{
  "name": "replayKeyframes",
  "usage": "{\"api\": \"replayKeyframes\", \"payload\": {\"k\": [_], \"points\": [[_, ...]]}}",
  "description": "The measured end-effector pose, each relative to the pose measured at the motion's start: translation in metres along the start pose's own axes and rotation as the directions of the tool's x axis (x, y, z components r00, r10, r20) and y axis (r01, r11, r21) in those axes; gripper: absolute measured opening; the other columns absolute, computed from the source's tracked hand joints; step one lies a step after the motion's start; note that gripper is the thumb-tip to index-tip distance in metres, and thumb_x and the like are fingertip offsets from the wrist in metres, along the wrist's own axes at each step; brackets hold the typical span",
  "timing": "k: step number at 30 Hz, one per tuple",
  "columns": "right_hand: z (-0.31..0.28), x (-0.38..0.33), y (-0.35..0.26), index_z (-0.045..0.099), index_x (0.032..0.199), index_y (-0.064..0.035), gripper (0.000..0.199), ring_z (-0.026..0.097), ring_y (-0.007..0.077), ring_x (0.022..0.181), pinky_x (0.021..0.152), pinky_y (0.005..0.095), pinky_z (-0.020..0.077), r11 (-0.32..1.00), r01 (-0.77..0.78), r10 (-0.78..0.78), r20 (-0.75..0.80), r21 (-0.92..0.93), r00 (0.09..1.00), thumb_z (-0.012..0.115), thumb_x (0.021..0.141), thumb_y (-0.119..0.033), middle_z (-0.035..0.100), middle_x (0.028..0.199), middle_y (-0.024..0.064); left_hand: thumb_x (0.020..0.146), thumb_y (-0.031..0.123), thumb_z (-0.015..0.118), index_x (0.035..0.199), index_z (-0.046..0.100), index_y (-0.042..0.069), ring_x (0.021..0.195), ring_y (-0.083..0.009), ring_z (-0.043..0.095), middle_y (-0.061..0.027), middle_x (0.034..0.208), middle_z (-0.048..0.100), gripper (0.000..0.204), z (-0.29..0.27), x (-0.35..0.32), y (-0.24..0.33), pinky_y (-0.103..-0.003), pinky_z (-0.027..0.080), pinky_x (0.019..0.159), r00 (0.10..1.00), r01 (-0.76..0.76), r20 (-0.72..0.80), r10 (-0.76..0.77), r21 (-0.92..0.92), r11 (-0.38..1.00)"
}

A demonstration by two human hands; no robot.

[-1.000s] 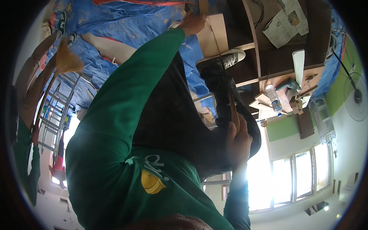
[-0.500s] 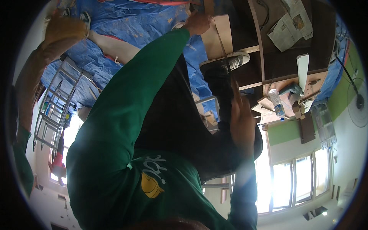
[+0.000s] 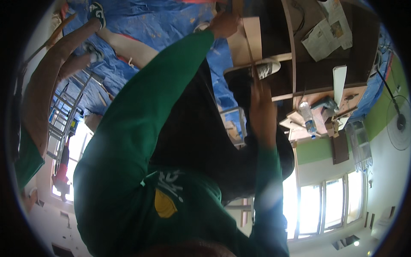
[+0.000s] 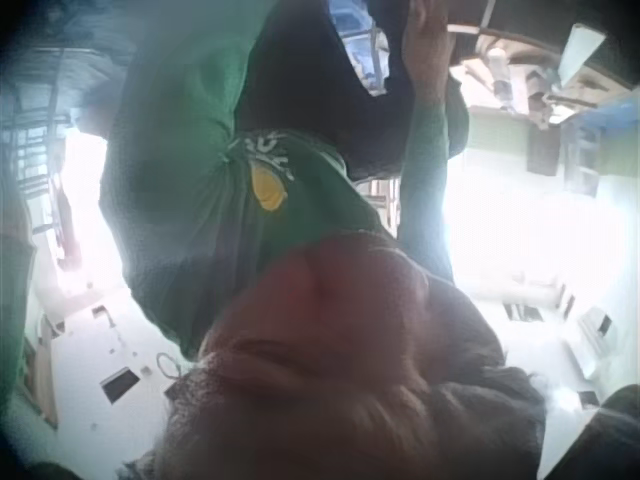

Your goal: The person assembles a wooden shelving unit by hand, using a hammer to secure joints and a pencil to mark positions. They repeatedly lift and align wooden panels, then hammer them into place on a blue tarp-covered floor.

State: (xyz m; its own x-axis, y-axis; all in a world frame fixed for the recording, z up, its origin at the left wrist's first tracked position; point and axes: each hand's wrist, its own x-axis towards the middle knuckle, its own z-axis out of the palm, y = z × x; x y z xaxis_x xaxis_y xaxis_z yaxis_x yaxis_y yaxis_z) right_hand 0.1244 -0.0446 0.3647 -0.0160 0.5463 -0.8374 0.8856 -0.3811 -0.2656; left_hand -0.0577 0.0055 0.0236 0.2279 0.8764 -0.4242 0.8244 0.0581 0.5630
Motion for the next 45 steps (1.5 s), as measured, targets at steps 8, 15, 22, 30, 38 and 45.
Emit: {"api": "replayKeyframes", "payload": {"k": [8, 15, 22, 30, 38, 45], "points": [[-0.001, -0.021, 0.040, 0.057, 0.137, -0.0046, 0.038, 0.070, 0.0507, 0.098, 0.075, 0.0567, 0.0566, 0.998, -0.006, 0.001, -0.070, -0.063, 0.998, 0.054, 0.108, -0.029, 0.071, 0.102, 0.0326, 0.107, 0.030, 0.047, 0.117, 0.070, 0.009, 0.097, -0.0359, 0.072, -0.0181, 0.099, 0.076, 0.033, -0.023, -0.002, 0.015, -0.055, 0.037, 0.106, 0.990, 0.023, 0.138, -0.006, -0.124, 0.992], [0.017, 0.048, 0.030, 0.061, 0.131, -0.0019, 0.043, 0.068, 0.0527, 0.094, 0.076, 0.0534, 0.0573, 0.994, 0.104, -0.107, -0.082, -0.032, 0.991, 0.051, 0.109, -0.037, 0.071, 0.099, 0.0310, 0.105, 0.028, 0.049, 0.119, 0.068, 0.006, 0.103, -0.0361, 0.071, -0.0185, 0.101, 0.075, 0.033, -0.013, -0.001, 0.025, -0.053, 0.039, 0.108, 0.962, -0.109, 0.261, 0.076, 0.112, 0.988], [-0.057, -0.118, 0.011, 0.053, 0.148, -0.0064, 0.043, 0.065, 0.0453, 0.121, 0.091, 0.0541, 0.0565, 0.988, -0.049, 0.044, -0.031, -0.145, 0.999, 0.043, 0.111, -0.026, 0.065, 0.135, 0.0244, 0.106, 0.030, 0.049, 0.125, 0.063, -0.001, 0.104, -0.0366, 0.071, -0.0231, 0.104, 0.074, 0.039, -0.014, -0.001, 0.019, -0.054, 0.044, 0.101, 0.994, 0.048, 0.103, -0.025, -0.229, 0.972], [0.042, 0.074, 0.035, 0.056, 0.127, 0.0024, 0.043, 0.069, 0.0522, 0.093, 0.074, 0.0584, 0.0547, 0.983, 0.150, -0.164, -0.154, -0.103, 0.974, 0.049, 0.109, -0.036, 0.071, 0.096, 0.0322, 0.090, 0.022, 0.056, 0.087, 0.070, 0.005, 0.075, -0.0364, 0.070, -0.0196, 0.082, 0.071, 0.022, 0.046, 0.016, -0.009, -0.052, 0.055, 0.074, 0.973, -0.183, -0.158, 0.166, -0.097, 0.978], [-0.054, -0.119, 0.017, 0.054, 0.147, -0.0060, 0.043, 0.066, 0.0473, 0.111, 0.089, 0.0509, 0.0540, 0.988, -0.069, 0.066, -0.030, -0.134, 0.997, 0.045, 0.111, -0.027, 0.068, 0.125, 0.0259, 0.086, 0.019, 0.061, 0.092, 0.075, 0.006, 0.087, -0.0335, 0.069, -0.0141, 0.082, 0.070, 0.020, 0.048, 0.021, -0.008, -0.054, 0.053, 0.086, 0.984, -0.134, 0.136, 0.112, 0.163, 0.978], [0.050, 0.094, 0.031, 0.059, 0.127, -0.0015, 0.043, 0.065, 0.0552, 0.100, 0.075, 0.0605, 0.0527, 0.985, 0.107, -0.129, -0.167, -0.138, 0.977, 0.048, 0.110, -0.039, 0.070, 0.102, 0.0342, 0.086, 0.023, 0.061, 0.084, 0.071, 0.005, 0.080, -0.0403, 0.069, -0.0177, 0.081, 0.070, 0.021, 0.047, 0.010, -0.018, -0.058, 0.053, 0.077, 0.942, -0.172, -0.291, 0.164, -0.002, 0.985]]}}
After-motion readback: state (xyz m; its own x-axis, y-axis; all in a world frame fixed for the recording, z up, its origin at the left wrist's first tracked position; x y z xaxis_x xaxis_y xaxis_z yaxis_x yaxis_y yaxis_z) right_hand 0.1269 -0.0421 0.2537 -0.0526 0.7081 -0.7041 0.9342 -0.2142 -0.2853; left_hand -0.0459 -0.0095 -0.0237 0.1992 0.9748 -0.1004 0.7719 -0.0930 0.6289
